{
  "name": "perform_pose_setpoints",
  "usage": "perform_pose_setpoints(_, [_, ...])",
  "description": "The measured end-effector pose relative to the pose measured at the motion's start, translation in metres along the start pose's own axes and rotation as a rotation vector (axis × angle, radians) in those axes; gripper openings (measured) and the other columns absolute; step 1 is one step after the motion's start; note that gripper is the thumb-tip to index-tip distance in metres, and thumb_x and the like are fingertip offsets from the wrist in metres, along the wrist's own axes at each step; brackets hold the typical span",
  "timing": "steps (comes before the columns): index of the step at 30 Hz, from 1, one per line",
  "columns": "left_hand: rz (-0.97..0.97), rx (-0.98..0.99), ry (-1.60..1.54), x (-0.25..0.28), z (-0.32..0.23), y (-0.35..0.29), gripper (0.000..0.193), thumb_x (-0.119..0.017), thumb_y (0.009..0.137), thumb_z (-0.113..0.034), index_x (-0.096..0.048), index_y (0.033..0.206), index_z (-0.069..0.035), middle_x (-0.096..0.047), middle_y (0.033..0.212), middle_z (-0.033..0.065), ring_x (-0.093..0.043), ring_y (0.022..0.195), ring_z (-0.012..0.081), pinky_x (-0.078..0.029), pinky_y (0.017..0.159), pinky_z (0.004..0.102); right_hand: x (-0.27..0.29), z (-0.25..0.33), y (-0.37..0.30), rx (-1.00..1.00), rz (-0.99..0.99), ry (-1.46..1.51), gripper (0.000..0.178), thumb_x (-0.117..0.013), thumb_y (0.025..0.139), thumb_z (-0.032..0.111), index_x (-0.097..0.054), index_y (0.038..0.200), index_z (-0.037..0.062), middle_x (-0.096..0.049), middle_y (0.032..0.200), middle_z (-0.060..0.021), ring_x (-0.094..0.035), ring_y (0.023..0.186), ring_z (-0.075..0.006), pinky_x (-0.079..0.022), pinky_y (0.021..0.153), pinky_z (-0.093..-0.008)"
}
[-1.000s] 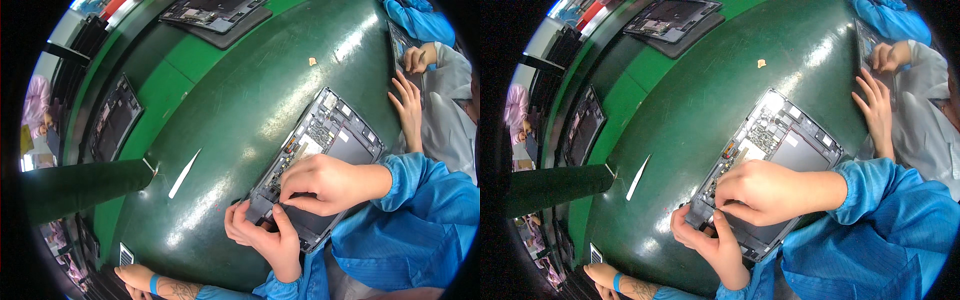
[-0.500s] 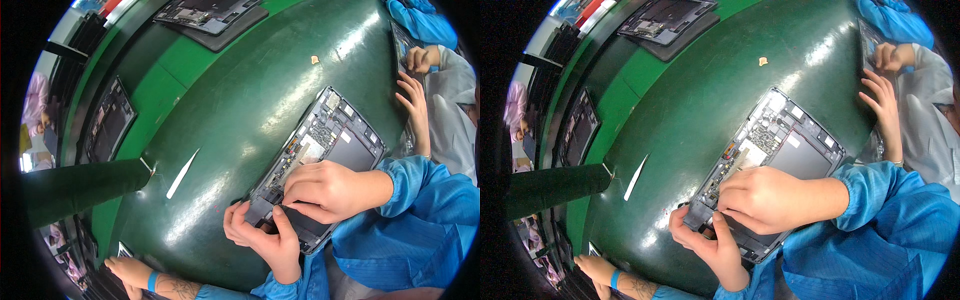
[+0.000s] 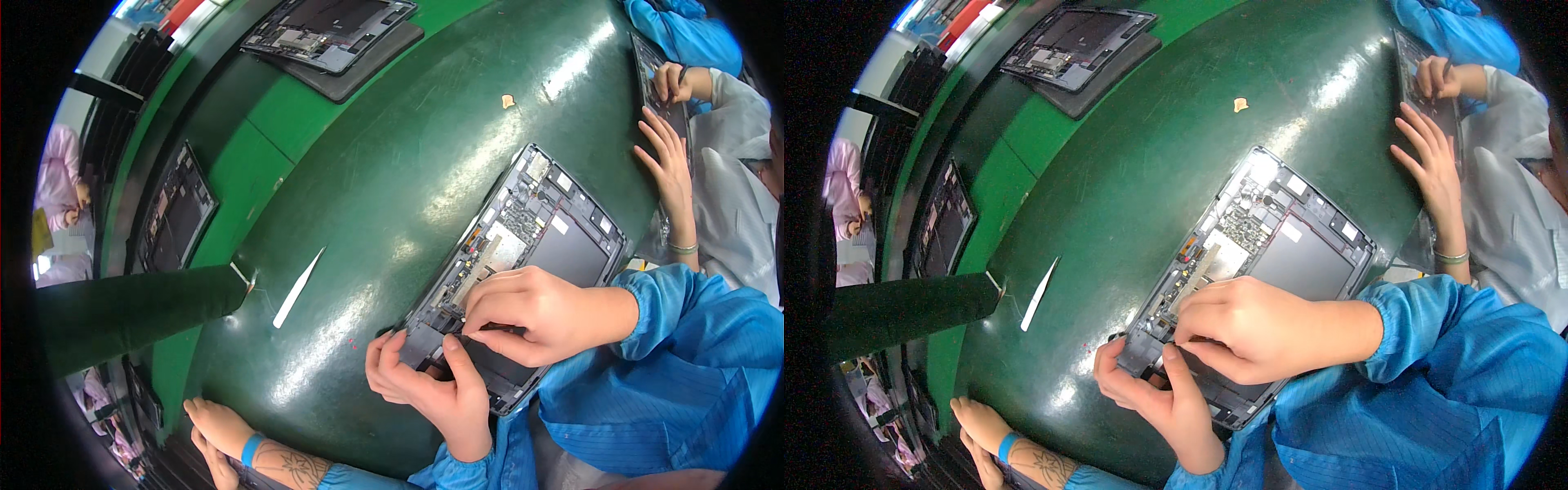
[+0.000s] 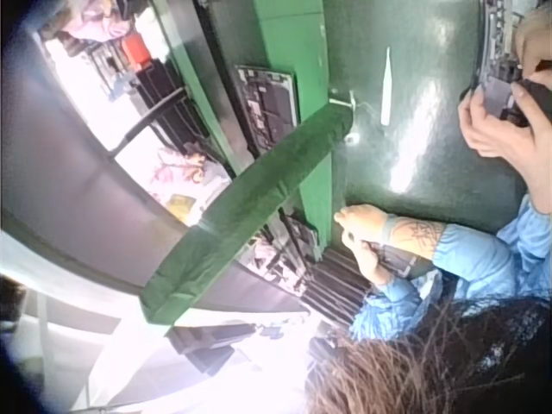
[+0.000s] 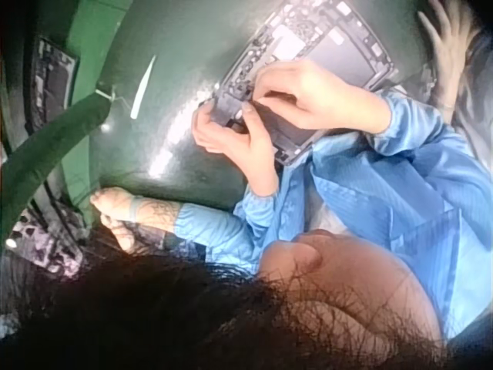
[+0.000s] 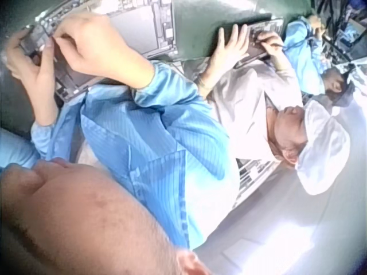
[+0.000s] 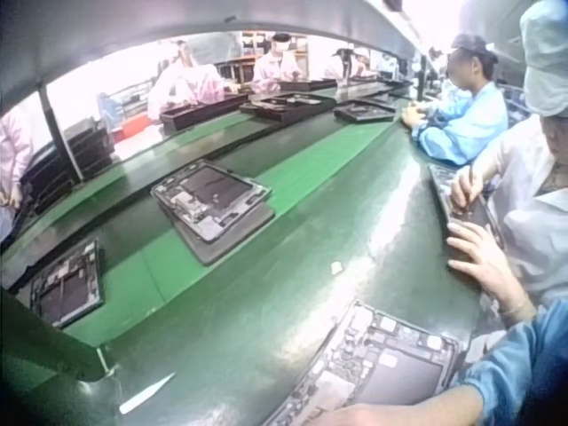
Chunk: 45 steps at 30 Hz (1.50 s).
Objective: The person takes tablet assemblies from an upper shelf, secures internal cables and components into each chassis using tweezers and their fingers, and places the assembled tablets back onto the shelf.
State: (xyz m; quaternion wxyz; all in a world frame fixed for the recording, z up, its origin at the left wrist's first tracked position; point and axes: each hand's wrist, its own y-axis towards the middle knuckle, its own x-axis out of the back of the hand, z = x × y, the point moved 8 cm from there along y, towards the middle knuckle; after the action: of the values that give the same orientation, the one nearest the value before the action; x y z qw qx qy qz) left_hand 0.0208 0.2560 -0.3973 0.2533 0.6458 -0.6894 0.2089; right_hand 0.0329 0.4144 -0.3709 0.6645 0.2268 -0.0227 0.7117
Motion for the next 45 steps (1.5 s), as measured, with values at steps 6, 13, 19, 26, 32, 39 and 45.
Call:
perform_pose_setpoints(6, [0.022,-0.008,-0.014,0.000,-0.004,0.002,0.047,-0.071,0.089,-0.019,-0.049,0.129,-0.004,-0.044,0.136,0.0210,-0.035,0.131,0.0384,-0.022,0.110,0.0545,-0.001,0.002,-0.006,0.058,-0.029,0.008,0.013,-0.070,0.085,0.004,-0.065,0.096,-0.0013,-0.065,0.091,-0.0165,-0.067,0.084,-0.0368,-0.056,0.075,-0.0446])
perform_pose_setpoints(13, [0.040,-0.034,0.032,-0.001,-0.001,0.000,0.047,-0.071,0.090,-0.019,-0.050,0.129,-0.005,-0.044,0.136,0.0209,-0.035,0.130,0.0383,-0.022,0.110,0.0551,-0.005,0.003,-0.006,0.091,-0.023,-0.092,0.014,-0.071,0.083,0.004,-0.064,0.093,-0.0023,-0.065,0.092,-0.0167,-0.067,0.084,-0.0360,-0.057,0.075,-0.0428])
perform_pose_setpoints(19, [0.027,-0.011,0.009,0.001,-0.003,0.000,0.047,-0.070,0.089,-0.018,-0.050,0.129,-0.005,-0.043,0.137,0.0208,-0.034,0.131,0.0385,-0.021,0.110,0.0554,-0.006,0.017,-0.004,0.097,-0.056,-0.184,0.014,-0.071,0.081,0.004,-0.061,0.089,-0.0037,-0.062,0.086,-0.0159,-0.065,0.079,-0.0361,-0.056,0.071,-0.0429])
perform_pose_setpoints(26, [0.021,-0.030,0.015,0.003,-0.001,0.000,0.047,-0.070,0.089,-0.018,-0.050,0.129,-0.005,-0.043,0.138,0.0208,-0.034,0.132,0.0383,-0.021,0.110,0.0552,-0.007,0.014,0.002,0.136,-0.011,-0.117,0.016,-0.070,0.080,0.004,-0.061,0.090,-0.0043,-0.062,0.087,-0.0169,-0.064,0.079,-0.0370,-0.056,0.071,-0.0448])
perform_pose_setpoints(32, [0.029,-0.032,-0.009,0.004,0.001,0.000,0.046,-0.070,0.090,-0.020,-0.051,0.129,-0.005,-0.043,0.138,0.0209,-0.034,0.132,0.0379,-0.022,0.110,0.0546,-0.012,0.017,-0.001,0.081,-0.033,-0.174,0.015,-0.070,0.081,0.004,-0.061,0.089,-0.0036,-0.062,0.087,-0.0181,-0.065,0.079,-0.0376,-0.055,0.070,-0.0452])
perform_pose_setpoints(39, [0.016,-0.018,0.001,0.008,-0.005,-0.004,0.048,-0.071,0.090,-0.021,-0.050,0.129,-0.004,-0.043,0.139,0.0209,-0.035,0.132,0.0384,-0.022,0.110,0.0553,0.000,0.016,-0.002,-0.251,-0.024,-0.134,0.008,-0.066,0.084,0.001,-0.061,0.089,-0.0033,-0.063,0.081,-0.0180,-0.066,0.077,-0.0380,-0.055,0.069,-0.0464])
perform_pose_setpoints(45, [0.025,-0.048,0.107,0.010,-0.013,-0.005,0.051,-0.072,0.089,-0.026,-0.049,0.129,-0.004,-0.043,0.137,0.0209,-0.035,0.132,0.0387,-0.023,0.109,0.0559,0.007,0.028,-0.001,-0.039,-0.077,0.041,0.009,-0.066,0.085,0.000,-0.063,0.093,-0.0035,-0.064,0.083,-0.0182,-0.067,0.078,-0.0389,-0.056,0.070,-0.0461])
